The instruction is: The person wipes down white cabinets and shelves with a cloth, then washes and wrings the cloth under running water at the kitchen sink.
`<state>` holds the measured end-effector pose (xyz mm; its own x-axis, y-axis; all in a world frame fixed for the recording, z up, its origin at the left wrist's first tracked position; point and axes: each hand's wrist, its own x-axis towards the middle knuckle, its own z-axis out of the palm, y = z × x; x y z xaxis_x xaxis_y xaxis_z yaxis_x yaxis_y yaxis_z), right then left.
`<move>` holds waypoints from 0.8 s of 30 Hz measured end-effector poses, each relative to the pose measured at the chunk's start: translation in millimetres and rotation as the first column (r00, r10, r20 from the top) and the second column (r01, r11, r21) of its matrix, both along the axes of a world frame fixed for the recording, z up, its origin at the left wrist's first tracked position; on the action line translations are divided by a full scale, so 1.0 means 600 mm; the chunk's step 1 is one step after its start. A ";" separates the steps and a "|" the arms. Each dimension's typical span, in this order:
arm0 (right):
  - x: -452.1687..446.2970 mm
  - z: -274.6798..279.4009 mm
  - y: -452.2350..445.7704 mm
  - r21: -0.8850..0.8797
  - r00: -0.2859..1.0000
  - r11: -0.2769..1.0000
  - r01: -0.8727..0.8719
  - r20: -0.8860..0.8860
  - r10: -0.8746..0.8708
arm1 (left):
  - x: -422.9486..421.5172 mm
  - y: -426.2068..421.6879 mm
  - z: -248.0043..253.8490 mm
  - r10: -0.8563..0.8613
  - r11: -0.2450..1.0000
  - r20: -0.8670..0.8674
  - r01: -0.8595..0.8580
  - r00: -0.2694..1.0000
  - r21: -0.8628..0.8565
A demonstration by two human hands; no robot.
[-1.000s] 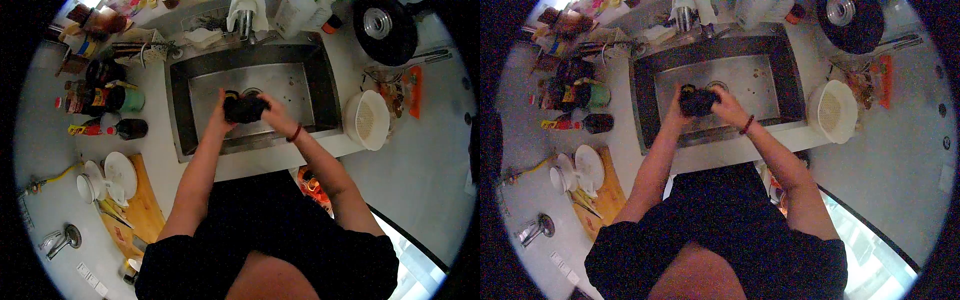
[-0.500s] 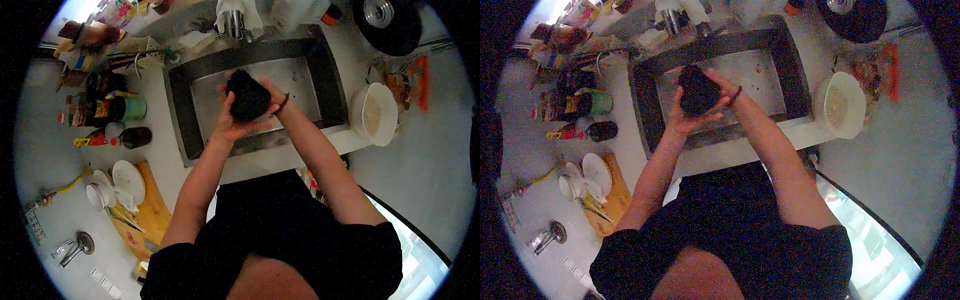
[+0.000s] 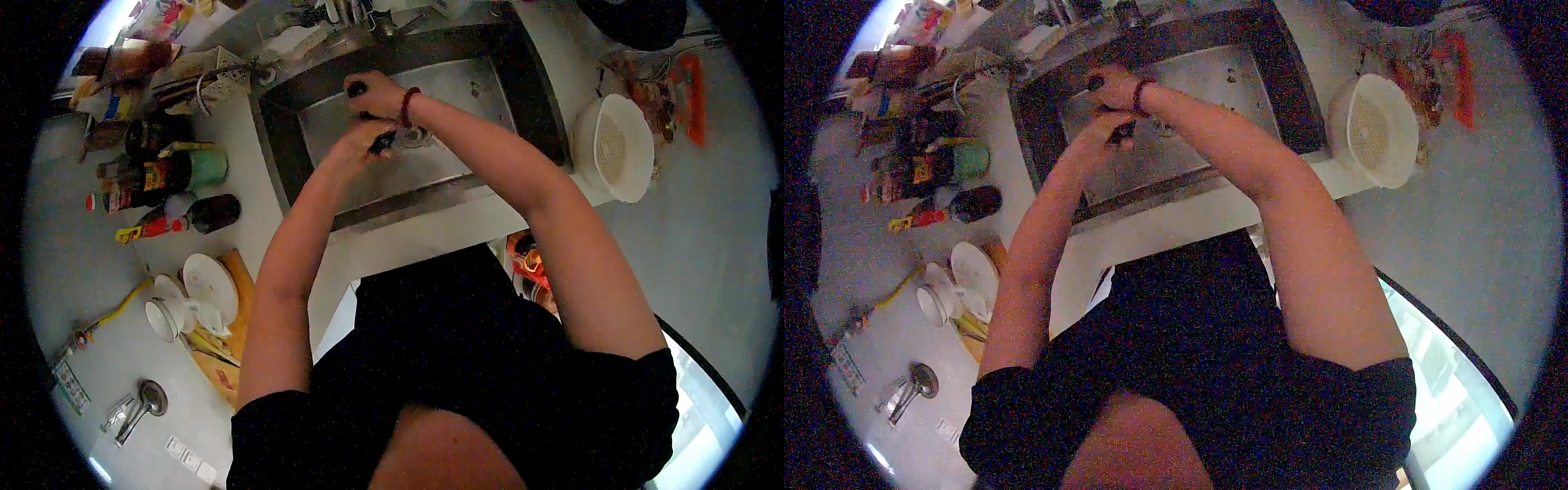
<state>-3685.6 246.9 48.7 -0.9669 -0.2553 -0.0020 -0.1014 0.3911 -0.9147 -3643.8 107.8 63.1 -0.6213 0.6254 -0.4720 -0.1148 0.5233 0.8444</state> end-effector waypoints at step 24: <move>0.154 0.167 -0.044 -0.387 0.852 0.909 0.152 -0.414 -0.319 | 0.004 0.005 0.017 0.390 0.197 0.690 -0.787 0.610 0.584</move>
<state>-3592.9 220.6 148.7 -0.8640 0.0758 0.4977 -0.4844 0.1443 -0.8629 -3641.3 110.9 73.1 -0.9146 0.3057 -0.2649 -0.4044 -0.7011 0.5873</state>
